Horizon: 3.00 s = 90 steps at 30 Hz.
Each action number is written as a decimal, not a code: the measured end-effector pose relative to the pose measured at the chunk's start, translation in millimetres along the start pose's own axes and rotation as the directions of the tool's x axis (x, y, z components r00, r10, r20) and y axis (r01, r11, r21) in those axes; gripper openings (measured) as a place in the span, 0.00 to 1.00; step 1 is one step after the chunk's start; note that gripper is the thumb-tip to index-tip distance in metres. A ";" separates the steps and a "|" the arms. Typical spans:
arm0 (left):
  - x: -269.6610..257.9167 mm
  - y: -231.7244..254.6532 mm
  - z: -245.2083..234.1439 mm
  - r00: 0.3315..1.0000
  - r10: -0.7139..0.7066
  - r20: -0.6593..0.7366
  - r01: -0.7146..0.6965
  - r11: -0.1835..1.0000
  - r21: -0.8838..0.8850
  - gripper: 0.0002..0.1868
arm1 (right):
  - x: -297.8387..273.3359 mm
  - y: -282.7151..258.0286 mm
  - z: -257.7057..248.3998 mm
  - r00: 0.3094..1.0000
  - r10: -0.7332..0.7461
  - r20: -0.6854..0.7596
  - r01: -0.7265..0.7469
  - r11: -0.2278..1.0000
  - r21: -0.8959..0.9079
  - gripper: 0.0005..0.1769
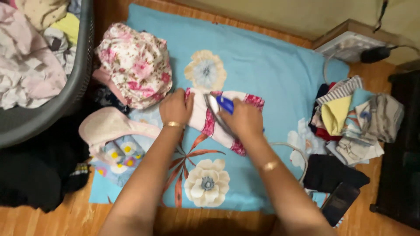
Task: Ironing and folding several pieces of small children's clothing.
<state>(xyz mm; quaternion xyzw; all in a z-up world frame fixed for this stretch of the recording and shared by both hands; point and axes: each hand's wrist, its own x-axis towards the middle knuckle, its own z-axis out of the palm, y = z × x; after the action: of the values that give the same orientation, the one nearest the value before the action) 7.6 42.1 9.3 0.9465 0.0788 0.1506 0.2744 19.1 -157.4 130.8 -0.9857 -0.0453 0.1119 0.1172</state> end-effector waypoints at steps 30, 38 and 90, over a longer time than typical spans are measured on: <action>-0.8 -2.9 6.0 0.997 -0.010 -0.082 0.009 1.000 -0.010 0.18 | 21.3 6.7 23.2 0.955 0.290 -0.059 -0.276 0.946 0.172 0.26; 5.0 -6.4 5.9 0.998 -0.060 -0.036 0.061 0.998 0.015 0.19 | 13.7 13.4 -12.0 0.985 -0.158 0.063 0.157 0.987 0.015 0.24; -61.0 121.1 -8.3 0.686 0.696 0.212 -0.616 0.711 -0.340 0.12 | 37.6 157.1 -40.1 0.903 0.366 -0.224 -0.377 0.926 -0.008 0.34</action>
<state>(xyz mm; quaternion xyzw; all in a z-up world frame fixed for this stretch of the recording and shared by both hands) -44.6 -69.3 67.0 0.8813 -0.3327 0.0896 0.3234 74.8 -314.0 123.0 -0.9852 0.1534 0.0221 0.0728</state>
